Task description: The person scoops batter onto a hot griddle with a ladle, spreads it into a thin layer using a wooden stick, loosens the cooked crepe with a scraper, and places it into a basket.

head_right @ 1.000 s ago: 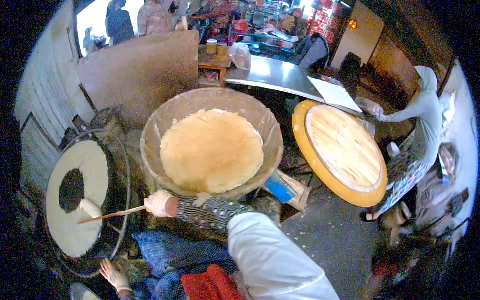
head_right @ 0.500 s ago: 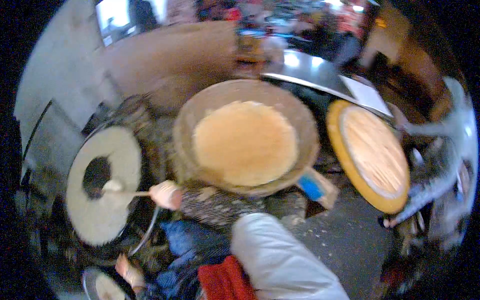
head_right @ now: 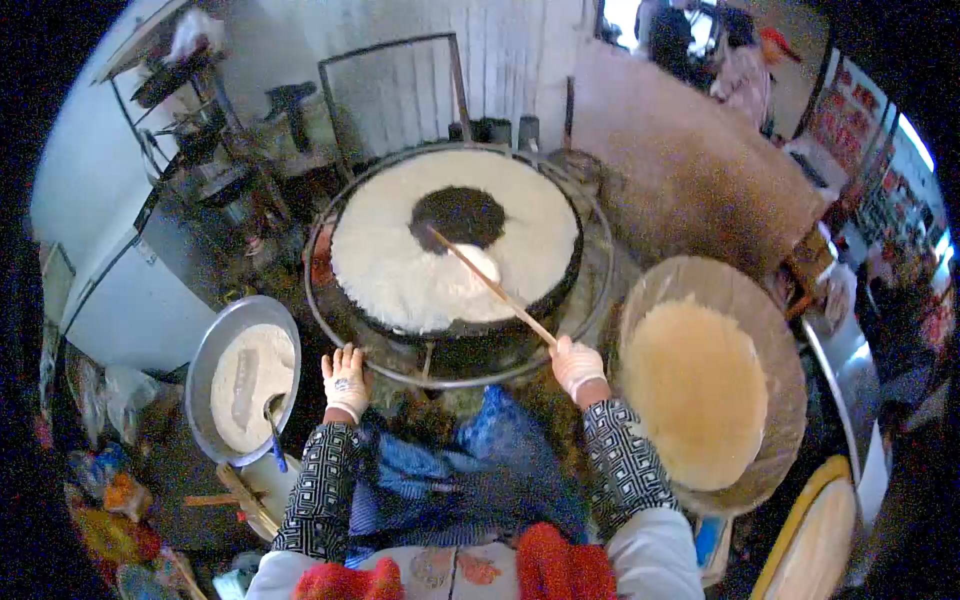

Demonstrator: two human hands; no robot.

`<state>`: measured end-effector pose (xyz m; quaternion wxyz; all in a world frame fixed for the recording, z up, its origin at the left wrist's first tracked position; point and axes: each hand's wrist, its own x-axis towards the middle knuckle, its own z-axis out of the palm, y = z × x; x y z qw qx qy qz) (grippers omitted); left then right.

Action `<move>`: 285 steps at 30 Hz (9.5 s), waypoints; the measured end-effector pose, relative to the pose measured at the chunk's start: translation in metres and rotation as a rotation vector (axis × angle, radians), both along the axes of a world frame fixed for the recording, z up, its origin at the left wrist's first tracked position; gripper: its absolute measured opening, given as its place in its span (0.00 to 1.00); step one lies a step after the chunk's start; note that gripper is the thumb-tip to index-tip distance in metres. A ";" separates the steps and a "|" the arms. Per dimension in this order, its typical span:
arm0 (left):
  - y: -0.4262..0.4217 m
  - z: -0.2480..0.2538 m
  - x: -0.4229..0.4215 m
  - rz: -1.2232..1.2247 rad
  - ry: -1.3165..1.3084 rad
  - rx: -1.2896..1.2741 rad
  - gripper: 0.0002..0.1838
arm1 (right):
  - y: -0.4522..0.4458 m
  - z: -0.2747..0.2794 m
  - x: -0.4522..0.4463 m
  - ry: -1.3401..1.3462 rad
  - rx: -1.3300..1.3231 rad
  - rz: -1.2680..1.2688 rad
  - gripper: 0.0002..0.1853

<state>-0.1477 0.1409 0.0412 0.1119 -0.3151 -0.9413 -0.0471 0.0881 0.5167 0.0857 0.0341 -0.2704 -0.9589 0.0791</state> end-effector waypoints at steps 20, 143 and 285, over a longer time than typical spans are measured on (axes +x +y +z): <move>0.048 0.002 0.098 -0.254 0.009 0.005 0.34 | 0.000 0.020 -0.016 -0.052 0.030 0.011 0.16; 0.021 0.024 0.031 -0.027 0.071 -0.079 0.30 | 0.013 0.034 -0.025 -0.092 0.043 0.022 0.18; 0.004 -0.028 -0.180 -0.173 0.066 -0.816 0.14 | -0.133 0.032 0.036 0.710 -1.477 -0.577 0.26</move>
